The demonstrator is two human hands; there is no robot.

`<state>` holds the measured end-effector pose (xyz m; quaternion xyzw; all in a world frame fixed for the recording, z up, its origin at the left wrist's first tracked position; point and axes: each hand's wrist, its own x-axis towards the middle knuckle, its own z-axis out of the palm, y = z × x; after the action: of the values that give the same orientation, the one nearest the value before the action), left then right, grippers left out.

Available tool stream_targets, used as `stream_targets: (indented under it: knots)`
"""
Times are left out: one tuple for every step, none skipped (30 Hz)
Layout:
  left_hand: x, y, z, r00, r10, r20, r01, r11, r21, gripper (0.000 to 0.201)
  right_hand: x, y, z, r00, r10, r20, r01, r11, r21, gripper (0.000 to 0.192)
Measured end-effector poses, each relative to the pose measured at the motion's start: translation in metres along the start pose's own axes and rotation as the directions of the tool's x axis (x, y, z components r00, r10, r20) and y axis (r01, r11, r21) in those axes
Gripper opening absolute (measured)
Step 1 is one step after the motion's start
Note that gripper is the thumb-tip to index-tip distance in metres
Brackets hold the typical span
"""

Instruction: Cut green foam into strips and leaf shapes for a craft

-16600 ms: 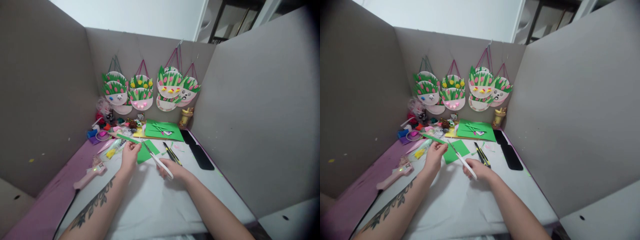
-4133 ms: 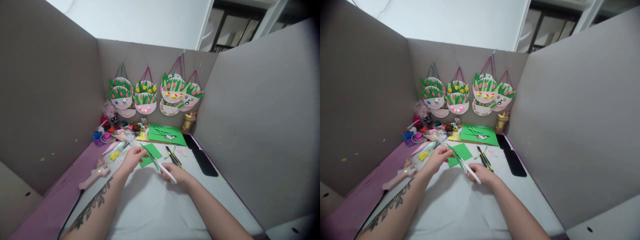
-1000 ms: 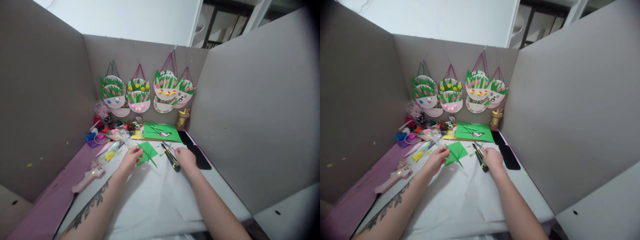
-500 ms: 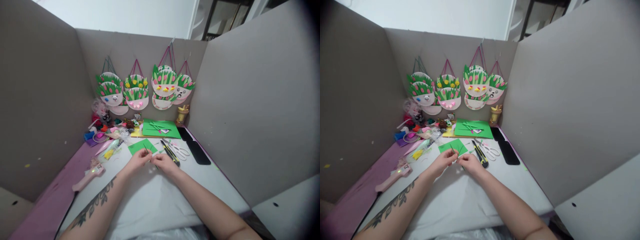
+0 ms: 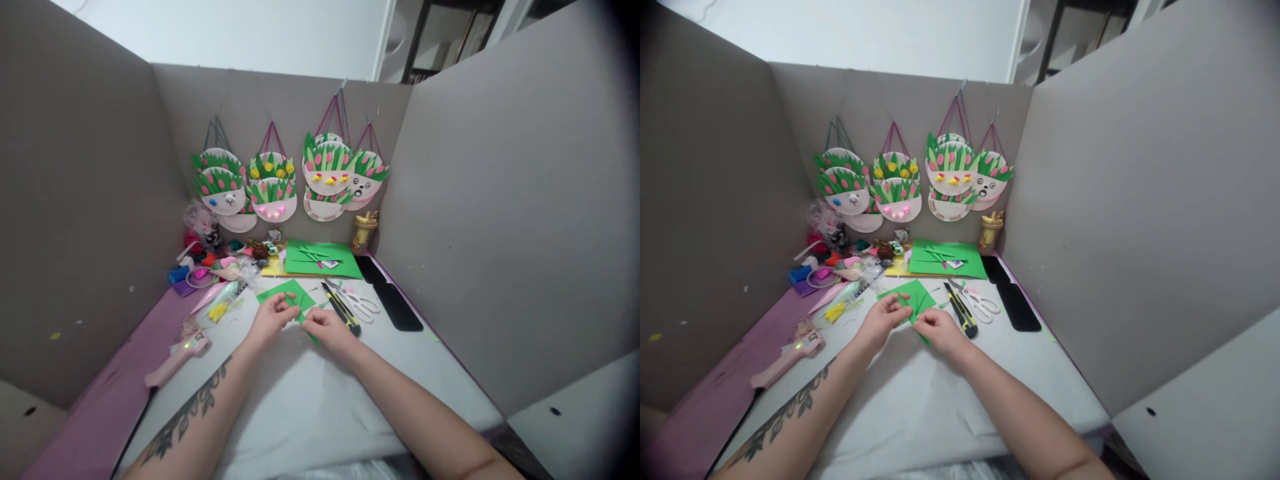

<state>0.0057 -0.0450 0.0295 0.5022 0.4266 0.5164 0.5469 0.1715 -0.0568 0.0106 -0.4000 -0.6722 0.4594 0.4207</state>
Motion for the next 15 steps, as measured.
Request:
stream_targets:
  knots:
    - [0.001, 0.001, -0.002, 1.000, -0.006, -0.031, 0.005, 0.999, -0.034, 0.046, 0.000, -0.001, -0.001, 0.999, -0.033, 0.010, 0.033, 0.999, -0.018, 0.026]
    - [0.002, 0.002, -0.004, 0.998, -0.015, -0.068, 0.011, 0.998, -0.062, 0.049, 0.000, -0.001, -0.001, 0.998, -0.054, 0.021, 0.054, 0.998, -0.024, 0.025]
    - [0.003, 0.003, -0.006, 0.994, -0.025, -0.107, 0.016, 0.996, -0.087, 0.051, 0.000, -0.002, -0.002, 0.997, -0.064, 0.030, 0.065, 0.998, -0.024, 0.025]
    - [0.004, 0.004, -0.008, 0.989, -0.036, -0.142, 0.021, 0.994, -0.109, 0.053, 0.000, -0.002, -0.003, 0.997, -0.065, 0.035, 0.066, 0.998, -0.018, 0.025]
    - [0.005, 0.005, -0.010, 0.985, -0.047, -0.168, 0.025, 0.991, -0.129, 0.055, 0.000, -0.002, -0.004, 0.998, -0.059, 0.035, 0.059, 0.998, -0.008, 0.024]
    - [0.006, 0.006, -0.011, 0.981, -0.054, -0.184, 0.026, 0.989, -0.148, 0.058, 0.000, -0.002, -0.004, 0.998, -0.049, 0.031, 0.049, 0.999, 0.005, 0.024]
    - [0.007, 0.007, -0.012, 0.980, -0.056, -0.193, 0.024, 0.986, -0.163, 0.061, 0.001, -0.001, -0.005, 0.999, -0.039, 0.025, 0.039, 0.999, 0.018, 0.023]
    - [0.007, 0.008, -0.014, 0.978, -0.052, -0.201, 0.017, 0.984, -0.175, 0.064, 0.001, -0.001, -0.005, 0.999, -0.030, 0.019, 0.029, 0.999, 0.031, 0.022]
    - [0.008, 0.010, -0.015, 0.976, -0.047, -0.214, 0.007, 0.983, -0.182, 0.067, 0.002, 0.000, -0.005, 1.000, -0.022, 0.013, 0.021, 0.999, 0.043, 0.021]
    - [0.008, 0.011, -0.016, 0.972, -0.039, -0.233, -0.005, 0.982, -0.188, 0.070, 0.002, 0.000, -0.006, 1.000, -0.016, 0.008, 0.016, 0.999, 0.052, 0.020]
    - [0.008, 0.013, -0.017, 0.967, -0.033, -0.253, -0.017, 0.981, -0.192, 0.072, 0.002, 0.001, -0.006, 1.000, -0.013, 0.001, 0.013, 0.998, 0.058, 0.019]
    - [0.007, 0.014, -0.017, 0.964, -0.032, -0.265, -0.021, 0.981, -0.195, 0.072, 0.002, 0.001, -0.006, 1.000, -0.009, -0.009, 0.010, 0.998, 0.060, 0.019]
    - [0.006, 0.015, -0.017, 0.966, -0.037, -0.256, -0.013, 0.981, -0.192, 0.070, 0.002, 0.002, -0.006, 1.000, -0.004, -0.023, 0.005, 0.998, 0.060, 0.019]
    - [0.004, 0.015, -0.016, 0.975, -0.048, -0.219, 0.009, 0.984, -0.177, 0.066, 0.002, 0.003, -0.006, 0.999, 0.002, -0.038, 0.000, 0.998, 0.058, 0.019]
    - [0.002, 0.014, -0.013, 0.985, -0.062, -0.160, 0.039, 0.989, -0.142, 0.058, 0.003, 0.004, -0.006, 0.999, 0.004, -0.049, -0.002, 0.999, 0.050, 0.020]
